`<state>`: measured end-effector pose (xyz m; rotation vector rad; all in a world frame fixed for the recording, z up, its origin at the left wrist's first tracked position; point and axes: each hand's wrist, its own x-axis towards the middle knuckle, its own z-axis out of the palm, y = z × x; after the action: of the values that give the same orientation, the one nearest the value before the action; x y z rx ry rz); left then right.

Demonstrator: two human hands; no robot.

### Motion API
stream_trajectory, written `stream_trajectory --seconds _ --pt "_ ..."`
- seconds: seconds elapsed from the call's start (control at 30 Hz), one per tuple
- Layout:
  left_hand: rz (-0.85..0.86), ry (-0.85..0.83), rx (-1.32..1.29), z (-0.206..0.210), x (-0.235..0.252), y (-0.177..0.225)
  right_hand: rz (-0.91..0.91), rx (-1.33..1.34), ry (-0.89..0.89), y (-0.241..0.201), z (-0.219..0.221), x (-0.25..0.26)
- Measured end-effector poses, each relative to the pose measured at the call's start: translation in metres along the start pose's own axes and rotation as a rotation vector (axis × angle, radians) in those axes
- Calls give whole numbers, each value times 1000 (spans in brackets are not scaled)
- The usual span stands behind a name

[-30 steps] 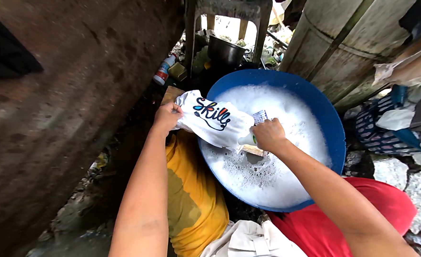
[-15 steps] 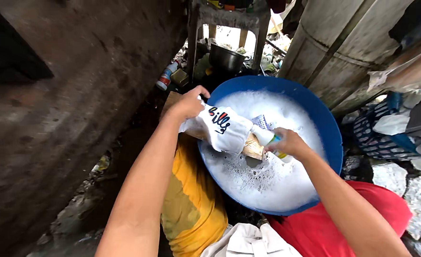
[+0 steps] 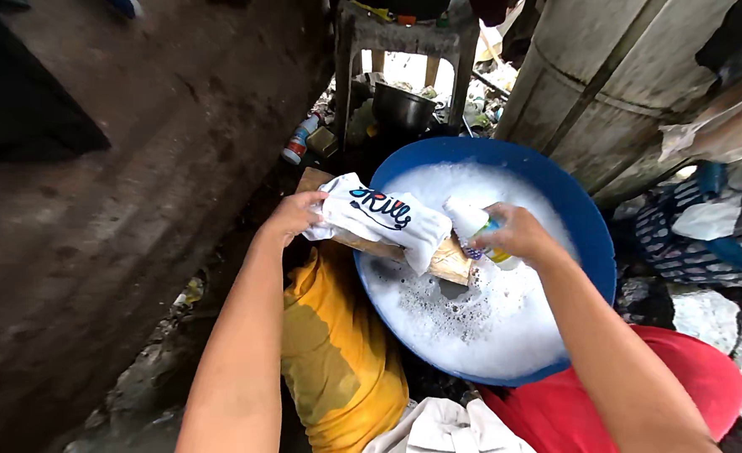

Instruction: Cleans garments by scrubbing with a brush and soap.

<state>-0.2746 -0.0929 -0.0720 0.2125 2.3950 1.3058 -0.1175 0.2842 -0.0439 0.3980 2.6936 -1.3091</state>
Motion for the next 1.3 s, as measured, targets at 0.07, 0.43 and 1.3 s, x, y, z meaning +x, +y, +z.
stream_trajectory --seconds 0.07,0.43,1.3 --pt "15 -5 -39 0 2 -5 -74 -135 7 -17 13 13" --pt "51 45 -50 3 3 -11 -312 -793 -123 -142 87 43" --pt "26 33 -41 0 6 -13 -381 -1033 -41 -196 109 62"
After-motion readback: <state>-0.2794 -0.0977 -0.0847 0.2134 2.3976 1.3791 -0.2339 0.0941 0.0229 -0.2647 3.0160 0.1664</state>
